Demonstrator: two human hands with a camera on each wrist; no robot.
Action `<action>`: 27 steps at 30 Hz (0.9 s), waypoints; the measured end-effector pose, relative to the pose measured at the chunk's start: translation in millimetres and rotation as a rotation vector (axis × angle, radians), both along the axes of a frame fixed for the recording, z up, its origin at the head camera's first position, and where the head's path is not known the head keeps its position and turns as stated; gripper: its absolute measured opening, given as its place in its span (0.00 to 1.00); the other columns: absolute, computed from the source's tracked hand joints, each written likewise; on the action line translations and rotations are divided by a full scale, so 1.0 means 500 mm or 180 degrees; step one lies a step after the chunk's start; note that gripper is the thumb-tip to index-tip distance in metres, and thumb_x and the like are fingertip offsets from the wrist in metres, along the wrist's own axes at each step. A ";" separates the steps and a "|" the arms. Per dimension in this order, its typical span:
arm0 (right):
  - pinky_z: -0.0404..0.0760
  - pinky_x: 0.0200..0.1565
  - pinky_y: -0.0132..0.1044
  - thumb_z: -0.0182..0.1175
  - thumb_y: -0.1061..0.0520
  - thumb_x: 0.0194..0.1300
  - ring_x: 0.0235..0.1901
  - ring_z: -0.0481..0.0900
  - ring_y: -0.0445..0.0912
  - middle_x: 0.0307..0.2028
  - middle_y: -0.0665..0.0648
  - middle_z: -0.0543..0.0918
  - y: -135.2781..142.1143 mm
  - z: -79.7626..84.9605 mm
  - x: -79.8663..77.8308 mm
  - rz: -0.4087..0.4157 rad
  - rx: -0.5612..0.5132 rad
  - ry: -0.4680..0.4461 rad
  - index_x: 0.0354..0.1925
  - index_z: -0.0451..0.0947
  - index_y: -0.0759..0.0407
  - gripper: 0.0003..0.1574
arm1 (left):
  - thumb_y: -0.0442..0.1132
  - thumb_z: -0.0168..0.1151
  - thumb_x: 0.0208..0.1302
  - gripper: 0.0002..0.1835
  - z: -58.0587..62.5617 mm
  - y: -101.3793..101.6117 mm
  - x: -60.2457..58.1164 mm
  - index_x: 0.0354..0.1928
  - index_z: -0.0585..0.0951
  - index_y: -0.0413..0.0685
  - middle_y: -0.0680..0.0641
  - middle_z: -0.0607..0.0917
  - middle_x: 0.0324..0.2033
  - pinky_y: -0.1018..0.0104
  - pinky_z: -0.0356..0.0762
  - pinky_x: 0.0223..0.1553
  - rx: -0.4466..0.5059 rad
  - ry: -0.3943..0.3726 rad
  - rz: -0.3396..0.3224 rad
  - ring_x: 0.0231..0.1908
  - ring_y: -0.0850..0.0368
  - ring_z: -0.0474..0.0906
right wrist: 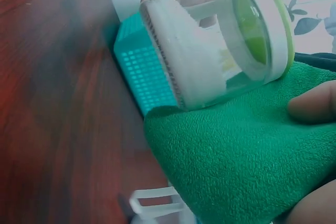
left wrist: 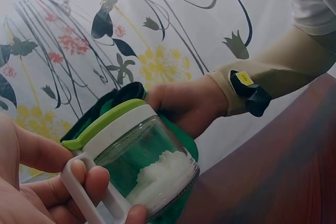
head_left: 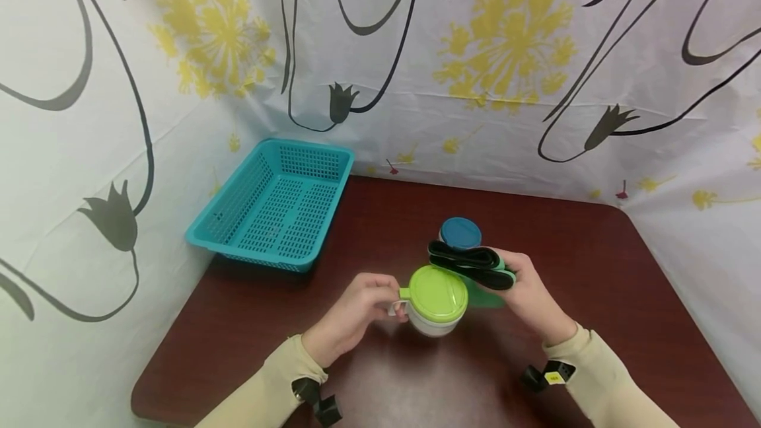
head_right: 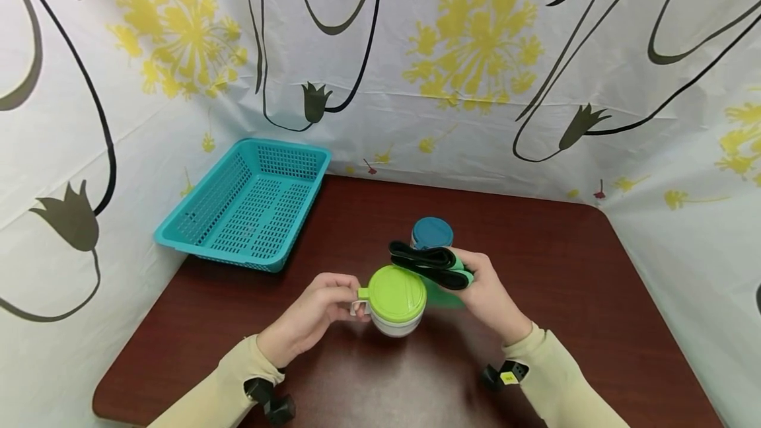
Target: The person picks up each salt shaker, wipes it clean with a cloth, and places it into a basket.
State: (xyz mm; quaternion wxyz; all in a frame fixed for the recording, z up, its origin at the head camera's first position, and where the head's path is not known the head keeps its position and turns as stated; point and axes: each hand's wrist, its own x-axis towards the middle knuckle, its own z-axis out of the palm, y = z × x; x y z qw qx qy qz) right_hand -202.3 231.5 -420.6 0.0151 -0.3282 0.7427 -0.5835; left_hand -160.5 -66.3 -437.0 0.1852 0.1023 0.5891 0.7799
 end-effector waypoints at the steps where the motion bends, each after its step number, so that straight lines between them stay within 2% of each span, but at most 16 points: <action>1: 0.78 0.56 0.40 0.60 0.73 0.66 0.57 0.79 0.53 0.57 0.63 0.82 0.001 -0.007 0.000 -0.0029 0.0012 -0.0067 0.63 0.76 0.64 0.28 | 0.30 0.57 0.56 0.07 0.000 0.000 0.000 0.23 0.77 0.34 0.44 0.80 0.23 0.54 0.82 0.40 -0.0001 -0.0007 0.0004 0.30 0.49 0.79; 7: 0.79 0.54 0.40 0.64 0.66 0.65 0.55 0.79 0.50 0.56 0.61 0.82 0.007 -0.054 -0.004 -0.0090 0.0045 -0.0608 0.62 0.78 0.60 0.27 | 0.30 0.57 0.57 0.08 0.003 -0.004 0.001 0.23 0.77 0.33 0.44 0.80 0.22 0.53 0.82 0.41 -0.0004 -0.0021 0.0013 0.30 0.49 0.79; 12: 0.80 0.53 0.41 0.64 0.64 0.66 0.54 0.79 0.51 0.55 0.63 0.82 0.005 -0.088 -0.005 -0.0030 -0.0036 -0.0856 0.61 0.79 0.61 0.25 | 0.31 0.57 0.58 0.08 0.008 -0.006 0.000 0.22 0.77 0.35 0.44 0.80 0.22 0.46 0.81 0.44 0.0059 -0.0030 -0.0009 0.30 0.49 0.79; 19: 0.80 0.53 0.41 0.66 0.64 0.64 0.52 0.80 0.52 0.53 0.63 0.83 0.004 -0.108 -0.003 -0.0098 -0.0016 -0.0955 0.58 0.80 0.60 0.23 | 0.31 0.57 0.59 0.09 0.009 -0.005 0.000 0.23 0.77 0.35 0.44 0.80 0.22 0.48 0.82 0.44 0.0052 -0.0008 -0.0034 0.30 0.48 0.79; 23: 0.80 0.53 0.40 0.67 0.64 0.63 0.54 0.80 0.52 0.54 0.62 0.82 0.006 -0.112 -0.001 -0.0103 0.0022 -0.0909 0.59 0.79 0.59 0.25 | 0.31 0.56 0.60 0.09 0.007 -0.003 -0.001 0.22 0.77 0.36 0.44 0.80 0.22 0.46 0.81 0.45 0.0041 -0.0022 -0.0059 0.30 0.48 0.79; 27: 0.79 0.54 0.40 0.67 0.63 0.64 0.56 0.78 0.52 0.57 0.62 0.81 0.009 -0.115 0.001 -0.0050 0.0059 -0.0820 0.63 0.77 0.57 0.29 | 0.31 0.56 0.60 0.09 0.007 -0.002 -0.001 0.23 0.77 0.35 0.44 0.80 0.22 0.49 0.82 0.44 0.0042 -0.0010 -0.0084 0.30 0.49 0.79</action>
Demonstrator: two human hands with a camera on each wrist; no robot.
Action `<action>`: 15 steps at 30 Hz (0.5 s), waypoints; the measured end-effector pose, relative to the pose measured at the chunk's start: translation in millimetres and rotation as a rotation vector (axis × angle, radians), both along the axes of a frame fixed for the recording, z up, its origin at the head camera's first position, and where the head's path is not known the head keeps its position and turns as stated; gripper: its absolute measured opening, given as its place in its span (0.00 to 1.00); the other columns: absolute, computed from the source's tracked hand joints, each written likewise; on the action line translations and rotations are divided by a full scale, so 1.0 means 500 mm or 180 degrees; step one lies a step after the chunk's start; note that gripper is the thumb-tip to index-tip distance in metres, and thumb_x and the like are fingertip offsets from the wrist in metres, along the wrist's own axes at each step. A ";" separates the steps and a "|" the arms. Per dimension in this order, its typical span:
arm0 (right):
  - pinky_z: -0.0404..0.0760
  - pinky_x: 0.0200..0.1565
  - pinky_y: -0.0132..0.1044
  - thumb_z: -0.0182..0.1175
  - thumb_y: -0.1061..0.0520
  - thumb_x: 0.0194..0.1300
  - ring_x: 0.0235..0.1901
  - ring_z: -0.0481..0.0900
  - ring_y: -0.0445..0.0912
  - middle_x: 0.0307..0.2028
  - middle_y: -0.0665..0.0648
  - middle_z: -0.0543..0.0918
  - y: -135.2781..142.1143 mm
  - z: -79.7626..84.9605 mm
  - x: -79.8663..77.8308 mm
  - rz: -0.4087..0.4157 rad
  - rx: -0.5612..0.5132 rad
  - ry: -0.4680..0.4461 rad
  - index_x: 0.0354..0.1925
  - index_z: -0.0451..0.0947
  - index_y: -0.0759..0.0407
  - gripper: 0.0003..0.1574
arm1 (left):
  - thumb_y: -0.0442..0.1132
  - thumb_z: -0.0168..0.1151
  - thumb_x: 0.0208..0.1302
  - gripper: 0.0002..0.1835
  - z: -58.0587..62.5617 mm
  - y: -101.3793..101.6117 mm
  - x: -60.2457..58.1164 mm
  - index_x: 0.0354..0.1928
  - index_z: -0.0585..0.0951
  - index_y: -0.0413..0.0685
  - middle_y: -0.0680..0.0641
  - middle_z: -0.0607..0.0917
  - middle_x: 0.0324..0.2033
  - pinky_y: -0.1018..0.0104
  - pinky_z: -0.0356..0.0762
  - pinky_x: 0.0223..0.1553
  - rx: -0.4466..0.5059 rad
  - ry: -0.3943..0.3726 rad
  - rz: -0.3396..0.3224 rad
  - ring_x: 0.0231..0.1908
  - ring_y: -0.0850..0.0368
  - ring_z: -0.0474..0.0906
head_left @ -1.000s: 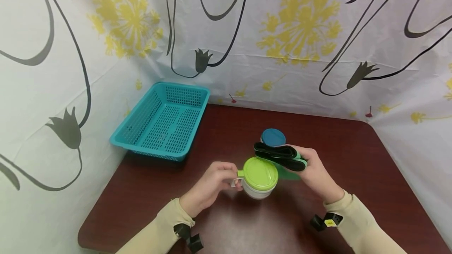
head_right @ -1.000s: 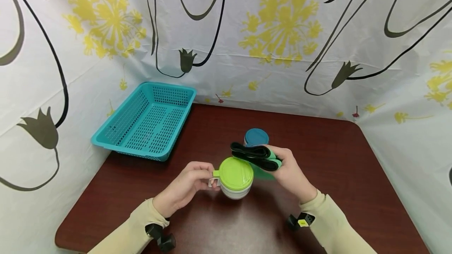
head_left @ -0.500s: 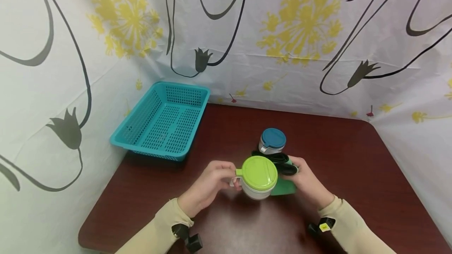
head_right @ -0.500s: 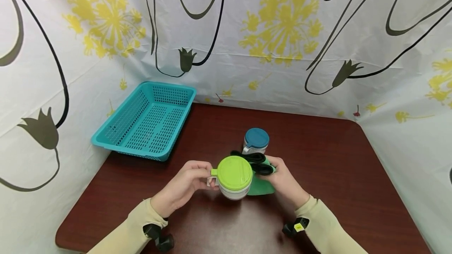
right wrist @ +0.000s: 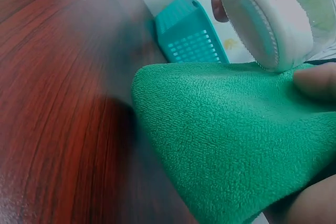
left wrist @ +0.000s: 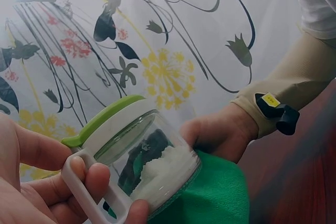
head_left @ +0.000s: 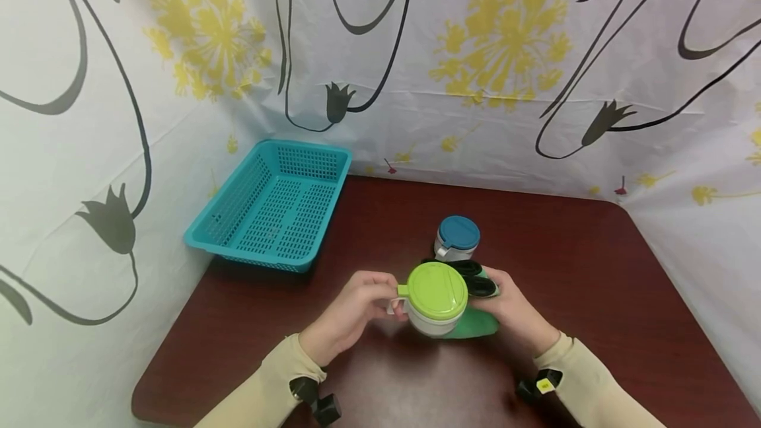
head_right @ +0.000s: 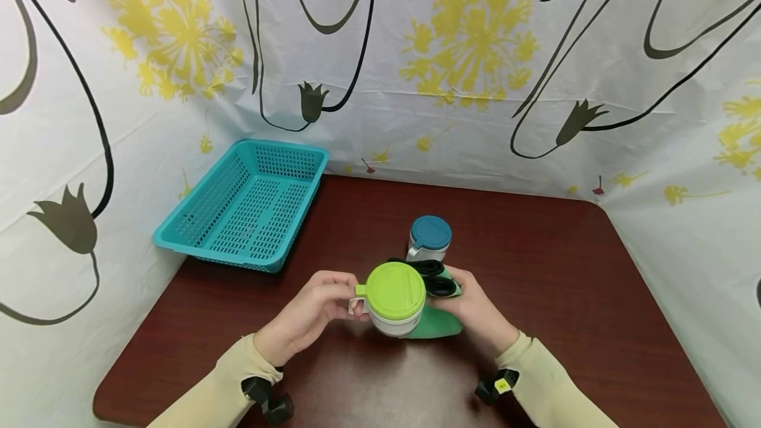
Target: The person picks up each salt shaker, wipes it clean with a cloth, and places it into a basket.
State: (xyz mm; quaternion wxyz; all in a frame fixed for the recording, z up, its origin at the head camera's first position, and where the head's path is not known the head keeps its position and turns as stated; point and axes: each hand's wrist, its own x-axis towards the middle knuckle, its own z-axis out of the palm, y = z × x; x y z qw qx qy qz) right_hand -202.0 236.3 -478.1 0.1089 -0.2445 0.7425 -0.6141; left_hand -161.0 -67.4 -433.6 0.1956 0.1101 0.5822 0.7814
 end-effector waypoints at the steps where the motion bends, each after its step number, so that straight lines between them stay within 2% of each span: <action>1: 0.79 0.55 0.40 0.67 0.62 0.64 0.57 0.78 0.52 0.58 0.61 0.80 0.000 0.000 0.000 0.0010 0.0016 0.0016 0.64 0.76 0.56 0.30 | 0.31 0.56 0.60 0.09 0.000 0.000 0.000 0.23 0.77 0.35 0.44 0.80 0.22 0.49 0.82 0.43 0.0000 0.0009 -0.0009 0.30 0.49 0.79; 8: 0.79 0.54 0.40 0.67 0.61 0.65 0.56 0.79 0.51 0.57 0.59 0.82 -0.001 0.012 -0.003 -0.0060 0.0111 0.0146 0.63 0.78 0.54 0.28 | 0.32 0.57 0.60 0.10 -0.002 0.000 0.002 0.23 0.75 0.31 0.44 0.79 0.22 0.53 0.83 0.42 -0.0025 0.0038 -0.0092 0.29 0.50 0.78; 12: 0.79 0.55 0.39 0.65 0.63 0.67 0.57 0.78 0.51 0.58 0.59 0.81 0.004 0.043 -0.005 -0.0180 0.0074 0.0286 0.64 0.77 0.56 0.28 | 0.32 0.57 0.59 0.12 -0.005 0.001 0.004 0.25 0.73 0.25 0.44 0.79 0.22 0.55 0.83 0.41 -0.0042 0.0034 -0.0110 0.29 0.51 0.78; 15: 0.78 0.56 0.38 0.65 0.65 0.67 0.59 0.78 0.50 0.58 0.59 0.81 0.004 0.077 -0.004 -0.0301 0.0085 0.0496 0.64 0.77 0.56 0.28 | 0.32 0.57 0.59 0.13 -0.007 0.002 0.006 0.27 0.72 0.22 0.44 0.79 0.22 0.56 0.83 0.40 -0.0070 0.0028 -0.0129 0.28 0.51 0.78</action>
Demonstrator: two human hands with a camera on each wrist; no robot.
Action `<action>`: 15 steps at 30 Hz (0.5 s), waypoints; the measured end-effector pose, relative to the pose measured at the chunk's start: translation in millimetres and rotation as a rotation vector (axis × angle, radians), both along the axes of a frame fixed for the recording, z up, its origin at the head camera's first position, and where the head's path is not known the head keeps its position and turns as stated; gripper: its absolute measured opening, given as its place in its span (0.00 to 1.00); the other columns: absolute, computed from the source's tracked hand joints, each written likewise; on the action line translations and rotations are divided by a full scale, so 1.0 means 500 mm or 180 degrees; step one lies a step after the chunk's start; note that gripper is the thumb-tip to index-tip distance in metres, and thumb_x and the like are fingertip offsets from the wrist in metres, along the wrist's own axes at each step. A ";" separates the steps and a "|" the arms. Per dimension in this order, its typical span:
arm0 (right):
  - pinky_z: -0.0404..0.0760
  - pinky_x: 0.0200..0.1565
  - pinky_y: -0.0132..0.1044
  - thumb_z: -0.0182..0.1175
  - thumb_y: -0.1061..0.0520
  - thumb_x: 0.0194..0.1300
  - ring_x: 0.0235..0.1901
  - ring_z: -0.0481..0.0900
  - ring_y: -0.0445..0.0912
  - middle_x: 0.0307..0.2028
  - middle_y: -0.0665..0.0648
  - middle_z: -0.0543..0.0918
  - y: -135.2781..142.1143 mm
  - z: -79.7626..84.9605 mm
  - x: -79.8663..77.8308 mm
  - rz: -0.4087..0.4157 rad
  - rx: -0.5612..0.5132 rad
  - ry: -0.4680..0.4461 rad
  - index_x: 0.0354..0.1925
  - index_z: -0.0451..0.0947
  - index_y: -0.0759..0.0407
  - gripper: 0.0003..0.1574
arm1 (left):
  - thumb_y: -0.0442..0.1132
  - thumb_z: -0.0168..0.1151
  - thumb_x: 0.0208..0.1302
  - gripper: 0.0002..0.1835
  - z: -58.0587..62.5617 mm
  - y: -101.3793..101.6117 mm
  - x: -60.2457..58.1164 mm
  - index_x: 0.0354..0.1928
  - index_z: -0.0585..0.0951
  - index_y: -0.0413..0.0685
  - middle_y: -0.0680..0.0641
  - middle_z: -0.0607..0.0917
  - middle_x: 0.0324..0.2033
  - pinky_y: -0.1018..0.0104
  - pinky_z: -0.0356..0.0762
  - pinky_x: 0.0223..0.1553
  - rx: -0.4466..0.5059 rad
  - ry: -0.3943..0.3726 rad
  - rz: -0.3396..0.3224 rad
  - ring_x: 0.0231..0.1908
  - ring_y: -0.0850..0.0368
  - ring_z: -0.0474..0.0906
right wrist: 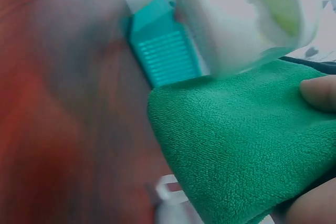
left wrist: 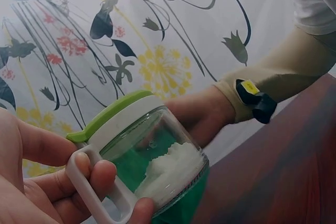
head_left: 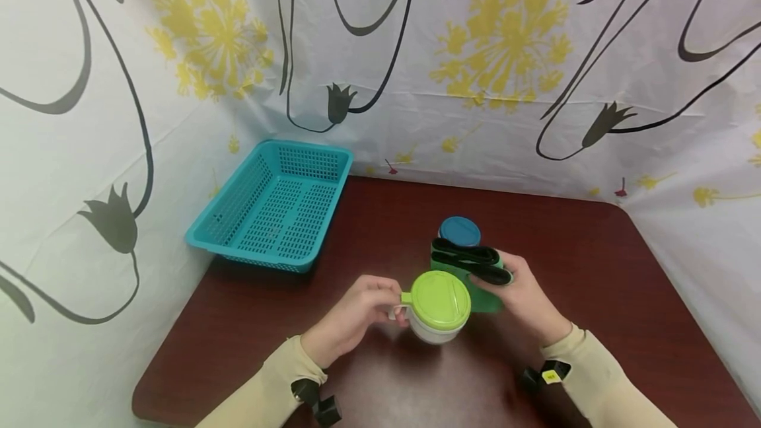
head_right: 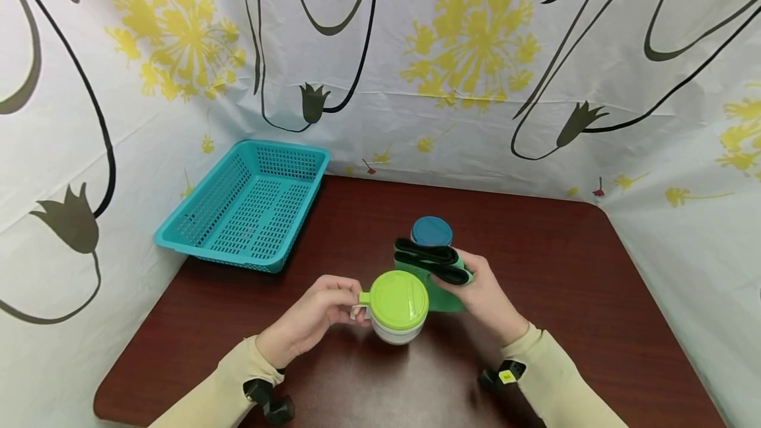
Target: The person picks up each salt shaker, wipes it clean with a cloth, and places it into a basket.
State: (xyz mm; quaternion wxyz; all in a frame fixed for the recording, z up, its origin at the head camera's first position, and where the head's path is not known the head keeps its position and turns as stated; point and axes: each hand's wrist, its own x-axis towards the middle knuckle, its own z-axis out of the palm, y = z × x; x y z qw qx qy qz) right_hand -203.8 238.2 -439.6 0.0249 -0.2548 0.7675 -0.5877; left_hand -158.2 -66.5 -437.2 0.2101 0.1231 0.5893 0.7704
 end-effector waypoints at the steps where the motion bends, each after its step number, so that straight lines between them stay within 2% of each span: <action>1: 0.78 0.57 0.38 0.65 0.65 0.66 0.59 0.77 0.50 0.58 0.58 0.81 -0.001 0.012 0.002 -0.0049 -0.0001 0.0069 0.64 0.77 0.56 0.28 | 0.32 0.57 0.59 0.13 -0.001 0.000 0.000 0.27 0.72 0.22 0.44 0.79 0.22 0.56 0.83 0.40 -0.0006 -0.0002 -0.0007 0.28 0.51 0.78; 4: 0.77 0.57 0.38 0.65 0.68 0.65 0.60 0.77 0.52 0.58 0.61 0.81 -0.005 0.044 0.009 -0.0077 -0.0029 0.0296 0.64 0.76 0.59 0.30 | 0.32 0.57 0.59 0.13 -0.002 0.001 0.000 0.27 0.72 0.22 0.44 0.80 0.22 0.56 0.83 0.40 -0.0009 -0.0010 -0.0016 0.28 0.51 0.78; 7: 0.77 0.58 0.38 0.64 0.72 0.64 0.60 0.77 0.54 0.59 0.63 0.80 -0.012 0.063 0.017 0.0066 -0.0124 0.0394 0.65 0.75 0.62 0.31 | 0.31 0.57 0.59 0.13 -0.002 0.002 0.000 0.27 0.72 0.22 0.45 0.80 0.22 0.56 0.83 0.40 0.0013 -0.0011 -0.0001 0.27 0.51 0.78; 12: 0.77 0.59 0.41 0.57 0.78 0.64 0.64 0.74 0.57 0.62 0.68 0.77 -0.023 0.061 0.023 0.0584 -0.0245 0.0365 0.65 0.72 0.69 0.31 | 0.31 0.57 0.59 0.12 0.000 0.001 0.000 0.25 0.73 0.24 0.45 0.79 0.21 0.56 0.83 0.39 0.0040 0.0006 0.0027 0.27 0.51 0.78; 15: 0.76 0.59 0.41 0.57 0.79 0.63 0.65 0.73 0.57 0.62 0.68 0.76 -0.022 0.052 0.022 0.0689 -0.0201 0.0404 0.65 0.72 0.69 0.32 | 0.31 0.57 0.59 0.13 0.002 0.000 0.000 0.26 0.72 0.23 0.45 0.79 0.21 0.56 0.83 0.39 0.0037 0.0029 0.0023 0.27 0.52 0.78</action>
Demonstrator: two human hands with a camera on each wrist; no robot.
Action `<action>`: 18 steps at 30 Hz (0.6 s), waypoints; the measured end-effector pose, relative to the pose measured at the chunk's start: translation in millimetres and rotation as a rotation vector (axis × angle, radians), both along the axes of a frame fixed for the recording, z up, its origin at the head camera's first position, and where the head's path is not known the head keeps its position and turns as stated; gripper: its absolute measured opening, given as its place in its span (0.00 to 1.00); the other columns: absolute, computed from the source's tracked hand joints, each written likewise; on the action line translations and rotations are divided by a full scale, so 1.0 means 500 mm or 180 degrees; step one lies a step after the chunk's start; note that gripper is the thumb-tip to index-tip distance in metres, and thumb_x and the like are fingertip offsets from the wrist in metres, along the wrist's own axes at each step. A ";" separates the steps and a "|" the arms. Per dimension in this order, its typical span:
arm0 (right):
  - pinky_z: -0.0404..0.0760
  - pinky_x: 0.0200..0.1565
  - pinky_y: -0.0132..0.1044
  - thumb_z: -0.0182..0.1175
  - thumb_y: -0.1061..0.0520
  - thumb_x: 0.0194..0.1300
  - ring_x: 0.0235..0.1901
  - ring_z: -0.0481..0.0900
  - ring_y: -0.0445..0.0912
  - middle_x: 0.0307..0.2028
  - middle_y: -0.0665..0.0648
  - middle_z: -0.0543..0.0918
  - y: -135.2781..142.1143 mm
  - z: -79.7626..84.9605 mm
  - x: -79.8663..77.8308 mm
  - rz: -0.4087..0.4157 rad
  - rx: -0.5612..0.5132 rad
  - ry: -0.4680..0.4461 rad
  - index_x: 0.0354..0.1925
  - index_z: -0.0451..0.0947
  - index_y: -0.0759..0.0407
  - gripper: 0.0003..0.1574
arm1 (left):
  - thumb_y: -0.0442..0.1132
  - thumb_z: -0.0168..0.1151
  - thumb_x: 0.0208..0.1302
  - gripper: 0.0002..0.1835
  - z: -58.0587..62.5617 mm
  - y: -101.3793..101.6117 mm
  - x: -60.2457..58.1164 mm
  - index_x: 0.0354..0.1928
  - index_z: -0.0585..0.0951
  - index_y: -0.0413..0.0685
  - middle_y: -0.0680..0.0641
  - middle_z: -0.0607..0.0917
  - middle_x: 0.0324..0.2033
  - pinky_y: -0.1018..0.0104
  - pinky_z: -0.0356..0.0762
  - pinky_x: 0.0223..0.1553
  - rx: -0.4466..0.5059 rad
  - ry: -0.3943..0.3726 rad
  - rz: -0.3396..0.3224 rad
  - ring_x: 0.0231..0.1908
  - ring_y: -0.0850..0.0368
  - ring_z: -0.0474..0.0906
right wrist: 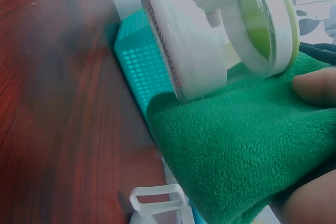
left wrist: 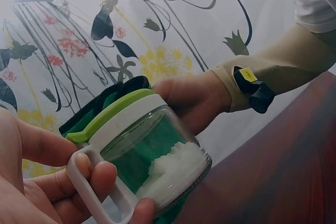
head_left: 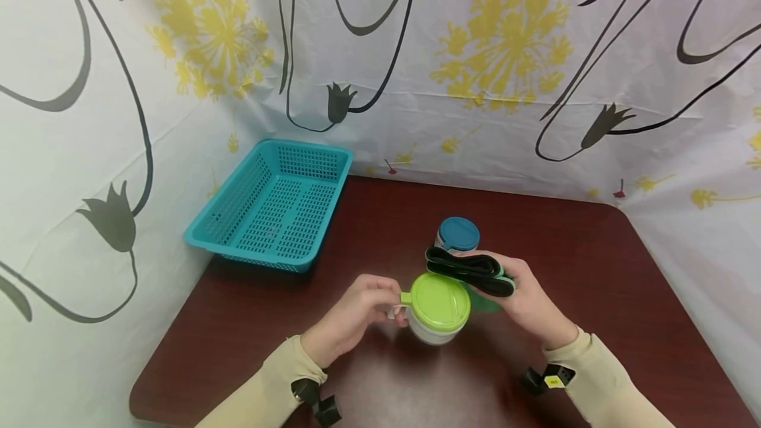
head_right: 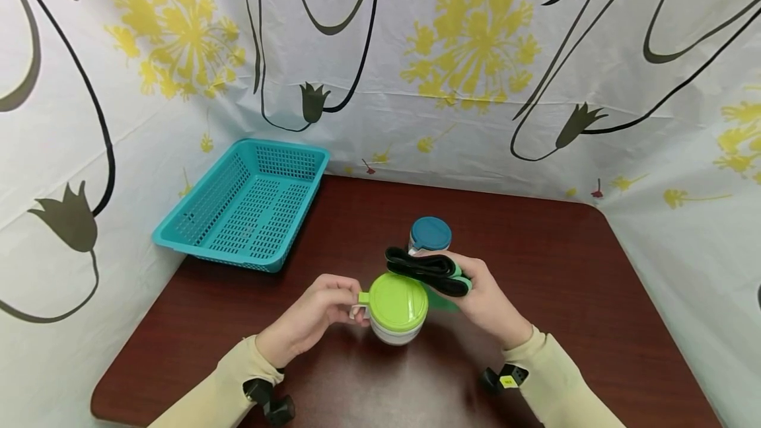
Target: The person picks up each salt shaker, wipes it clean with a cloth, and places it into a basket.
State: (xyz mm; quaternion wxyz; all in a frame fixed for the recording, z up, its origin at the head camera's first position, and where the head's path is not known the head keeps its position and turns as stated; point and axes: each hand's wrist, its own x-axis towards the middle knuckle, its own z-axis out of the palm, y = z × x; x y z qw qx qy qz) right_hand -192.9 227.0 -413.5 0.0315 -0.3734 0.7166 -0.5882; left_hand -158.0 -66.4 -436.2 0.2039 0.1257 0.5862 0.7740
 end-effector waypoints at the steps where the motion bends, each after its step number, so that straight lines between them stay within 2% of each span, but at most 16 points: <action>1: 0.76 0.60 0.40 0.57 0.79 0.63 0.65 0.73 0.56 0.63 0.67 0.76 0.001 -0.004 -0.001 -0.0007 0.0024 0.0008 0.66 0.72 0.68 0.33 | 0.31 0.57 0.59 0.13 0.000 -0.001 0.001 0.26 0.72 0.22 0.45 0.79 0.21 0.56 0.83 0.39 -0.0010 0.0010 -0.0004 0.27 0.52 0.78; 6: 0.75 0.60 0.38 0.60 0.74 0.65 0.64 0.73 0.55 0.63 0.64 0.77 0.009 -0.027 -0.012 -0.0052 0.0151 -0.0117 0.67 0.72 0.63 0.33 | 0.31 0.56 0.59 0.14 0.003 -0.001 0.002 0.26 0.72 0.21 0.44 0.79 0.20 0.55 0.83 0.39 -0.0040 0.0061 -0.0031 0.27 0.51 0.78; 14: 0.77 0.58 0.40 0.63 0.68 0.65 0.58 0.78 0.53 0.58 0.60 0.81 0.016 -0.098 -0.030 -0.0045 0.0276 -0.0483 0.65 0.76 0.57 0.30 | 0.31 0.56 0.60 0.13 0.009 -0.001 0.004 0.26 0.72 0.23 0.43 0.79 0.21 0.54 0.83 0.38 -0.0050 0.0064 -0.0011 0.28 0.50 0.78; 18: 0.78 0.56 0.40 0.66 0.67 0.63 0.56 0.79 0.52 0.56 0.60 0.82 0.016 -0.117 -0.033 -0.0056 0.0345 -0.0620 0.63 0.77 0.56 0.30 | 0.32 0.56 0.60 0.13 0.011 -0.001 0.003 0.26 0.73 0.23 0.43 0.79 0.21 0.54 0.83 0.39 -0.0059 0.0089 -0.0018 0.29 0.50 0.78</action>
